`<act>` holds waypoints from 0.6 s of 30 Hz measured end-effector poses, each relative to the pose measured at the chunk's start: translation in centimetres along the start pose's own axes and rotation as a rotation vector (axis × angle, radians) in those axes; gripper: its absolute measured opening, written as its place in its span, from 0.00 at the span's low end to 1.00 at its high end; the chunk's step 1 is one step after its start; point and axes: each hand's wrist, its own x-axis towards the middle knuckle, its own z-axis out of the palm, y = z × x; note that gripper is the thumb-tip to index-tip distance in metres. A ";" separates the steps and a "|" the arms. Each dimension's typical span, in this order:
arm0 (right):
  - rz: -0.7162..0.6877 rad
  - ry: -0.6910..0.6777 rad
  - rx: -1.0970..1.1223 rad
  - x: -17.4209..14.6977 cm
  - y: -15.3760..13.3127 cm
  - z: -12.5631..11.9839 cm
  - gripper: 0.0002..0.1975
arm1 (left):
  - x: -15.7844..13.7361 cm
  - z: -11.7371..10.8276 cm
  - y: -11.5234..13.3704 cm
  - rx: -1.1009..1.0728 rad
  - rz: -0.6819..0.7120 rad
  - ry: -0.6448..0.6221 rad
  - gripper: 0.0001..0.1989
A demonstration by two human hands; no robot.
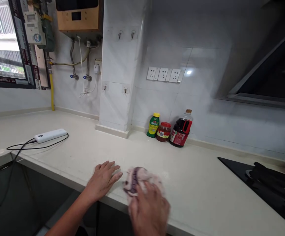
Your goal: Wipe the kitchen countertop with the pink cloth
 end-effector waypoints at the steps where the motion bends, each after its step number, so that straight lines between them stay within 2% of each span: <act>1: -0.053 -0.012 0.045 0.8 -2.0 0.5 0.21 | 0.1 0.0 -0.2 -0.011 0.002 0.003 0.22; 2: -0.112 -0.021 0.089 1.4 -3.5 0.8 0.22 | 0.1 0.0 -0.3 -0.027 -0.002 0.005 0.22; 4: -0.205 -0.061 0.170 2.0 -4.6 0.6 0.24 | 0.3 -0.2 -0.4 -0.065 -0.025 0.005 0.22; 6: -0.246 -0.115 0.251 2.2 -3.7 -0.4 0.24 | 0.4 -0.3 -0.4 -0.082 -0.048 -0.002 0.23; 8: -0.228 -0.185 0.307 2.5 -1.2 -1.8 0.21 | 0.5 -0.3 -0.4 -0.063 -0.055 -0.018 0.23; 10: -0.185 -0.270 0.289 3.1 2.4 -2.9 0.19 | 0.4 -0.2 -0.4 -0.034 -0.047 -0.033 0.23; 13: -0.060 -0.381 0.138 4.0 9.6 -3.9 0.22 | 0.3 -0.1 -0.4 -0.006 -0.026 -0.045 0.23; 16: 0.171 -0.380 -0.071 3.8 18.9 -4.4 0.28 | 0.1 -0.2 -0.2 0.001 -0.013 -0.034 0.23; 18: 0.322 -0.375 -0.182 2.4 25.7 -5.0 0.31 | 0.0 -0.4 -0.1 -0.001 -0.011 -0.027 0.23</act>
